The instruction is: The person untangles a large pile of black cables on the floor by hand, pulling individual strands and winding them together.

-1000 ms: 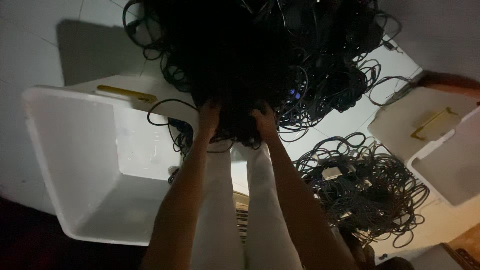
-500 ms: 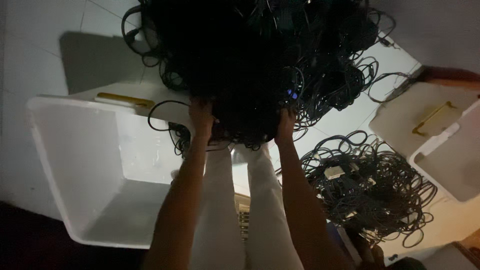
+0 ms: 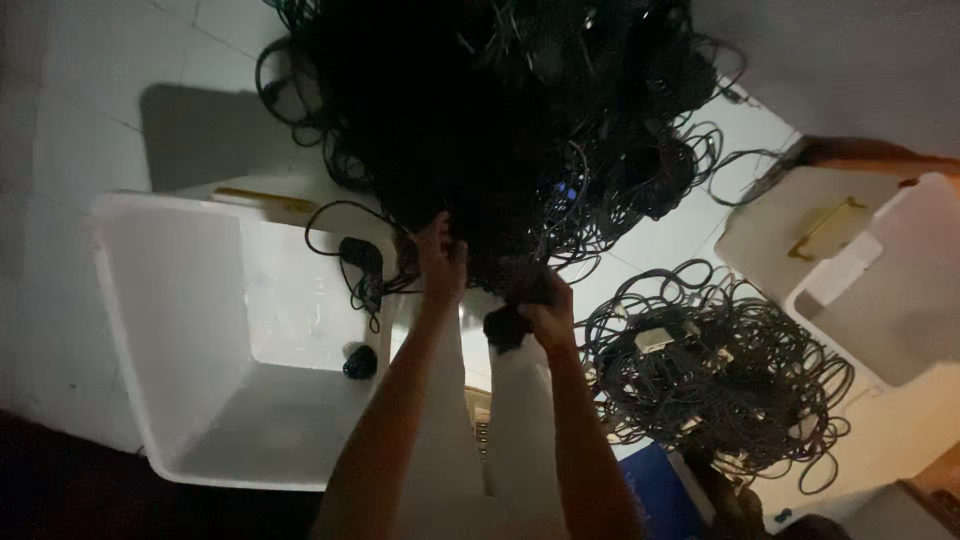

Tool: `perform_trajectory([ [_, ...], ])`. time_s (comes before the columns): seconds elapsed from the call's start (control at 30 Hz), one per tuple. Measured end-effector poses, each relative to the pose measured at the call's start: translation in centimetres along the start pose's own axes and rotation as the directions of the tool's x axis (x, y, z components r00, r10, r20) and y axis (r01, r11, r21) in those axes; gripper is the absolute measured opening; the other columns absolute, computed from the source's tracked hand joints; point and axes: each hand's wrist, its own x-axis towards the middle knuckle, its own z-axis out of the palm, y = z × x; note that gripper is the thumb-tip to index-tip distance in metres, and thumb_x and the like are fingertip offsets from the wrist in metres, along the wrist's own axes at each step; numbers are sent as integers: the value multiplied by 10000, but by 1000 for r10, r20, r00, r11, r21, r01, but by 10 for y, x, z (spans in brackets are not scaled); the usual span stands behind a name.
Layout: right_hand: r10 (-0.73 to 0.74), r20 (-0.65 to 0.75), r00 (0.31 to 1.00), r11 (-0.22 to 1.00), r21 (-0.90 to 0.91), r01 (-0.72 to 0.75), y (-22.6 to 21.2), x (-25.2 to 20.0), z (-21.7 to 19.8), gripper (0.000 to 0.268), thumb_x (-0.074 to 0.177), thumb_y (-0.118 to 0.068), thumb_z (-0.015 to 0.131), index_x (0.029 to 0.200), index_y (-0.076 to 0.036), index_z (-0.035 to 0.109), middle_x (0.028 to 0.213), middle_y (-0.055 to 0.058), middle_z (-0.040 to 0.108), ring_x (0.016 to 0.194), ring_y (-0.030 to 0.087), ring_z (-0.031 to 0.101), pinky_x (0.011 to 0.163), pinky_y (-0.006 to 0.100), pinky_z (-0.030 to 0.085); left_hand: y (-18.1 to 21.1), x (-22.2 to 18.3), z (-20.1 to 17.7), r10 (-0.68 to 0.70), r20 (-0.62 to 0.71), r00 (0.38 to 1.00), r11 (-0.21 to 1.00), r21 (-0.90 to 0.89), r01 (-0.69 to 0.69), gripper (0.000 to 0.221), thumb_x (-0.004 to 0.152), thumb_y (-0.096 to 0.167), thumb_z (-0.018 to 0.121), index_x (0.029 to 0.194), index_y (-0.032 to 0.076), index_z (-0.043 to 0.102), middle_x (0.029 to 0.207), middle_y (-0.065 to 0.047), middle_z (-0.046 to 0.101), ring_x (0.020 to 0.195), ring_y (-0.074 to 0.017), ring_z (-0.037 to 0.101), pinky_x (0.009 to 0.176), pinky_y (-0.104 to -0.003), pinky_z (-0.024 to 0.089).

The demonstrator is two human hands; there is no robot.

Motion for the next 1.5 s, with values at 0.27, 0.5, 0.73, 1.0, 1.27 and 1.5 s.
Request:
perform_trajectory([
  [0.27, -36, 93, 995, 982, 186, 18, -45, -50, 23, 697, 688, -119, 668, 1353, 60, 565, 1024, 127, 723, 931, 232, 698, 823, 365, 575, -10, -4, 24, 208, 151, 966, 970, -161, -183, 567, 1029, 193, 660, 1542, 74, 451, 1185, -100, 640, 935, -175, 653, 815, -339, 551],
  [0.5, -3, 10, 1000, 998, 61, 3, -5, -19, 35, 690, 727, 2, 646, 1406, 36, 525, 1265, 157, 668, 1146, 217, 646, 1006, 342, 522, -16, 14, 9, -14, 231, 973, 989, 149, -21, 381, 1133, 211, 615, 1484, 75, 556, 1223, -125, 718, 1006, -194, 684, 867, -358, 559],
  [0.73, 162, -56, 985, 963, -209, -170, 90, 45, 16, 432, 873, -87, 654, 1284, 45, 639, 1127, 171, 738, 1025, 234, 677, 925, 369, 564, -59, 51, 14, 54, 367, 929, 996, 51, -78, 551, 1008, 205, 607, 1522, 87, 447, 1395, -145, 609, 1016, -290, 689, 842, -419, 558],
  [1.0, 79, -68, 995, 996, -46, -82, 110, 62, -14, 398, 886, -127, 621, 1258, 14, 606, 1140, 106, 680, 1050, 206, 627, 942, 354, 525, -57, 47, 20, -1, -61, 998, 978, 208, 14, 480, 998, 168, 607, 1460, 55, 541, 1118, -156, 711, 902, -279, 660, 827, -431, 550],
  [1.27, 109, -40, 993, 989, 104, -104, 41, 81, -23, 413, 840, -136, 589, 1236, -18, 612, 1126, 72, 672, 1049, 219, 626, 946, 336, 514, -33, 45, 0, -42, -253, 967, 990, 119, 74, 353, 1116, 251, 543, 1382, 20, 566, 1044, -180, 682, 874, -310, 626, 830, -464, 530],
  [1.5, 282, -94, 955, 956, 111, -272, 47, 109, -41, 419, 815, -163, 625, 1216, -39, 648, 1078, 72, 682, 991, 211, 634, 875, 352, 535, -46, 46, 27, -374, 63, 925, 926, -37, 376, 409, 1063, 250, 499, 1362, -16, 582, 888, -415, 638, 869, -516, 638, 1264, -426, 317],
])
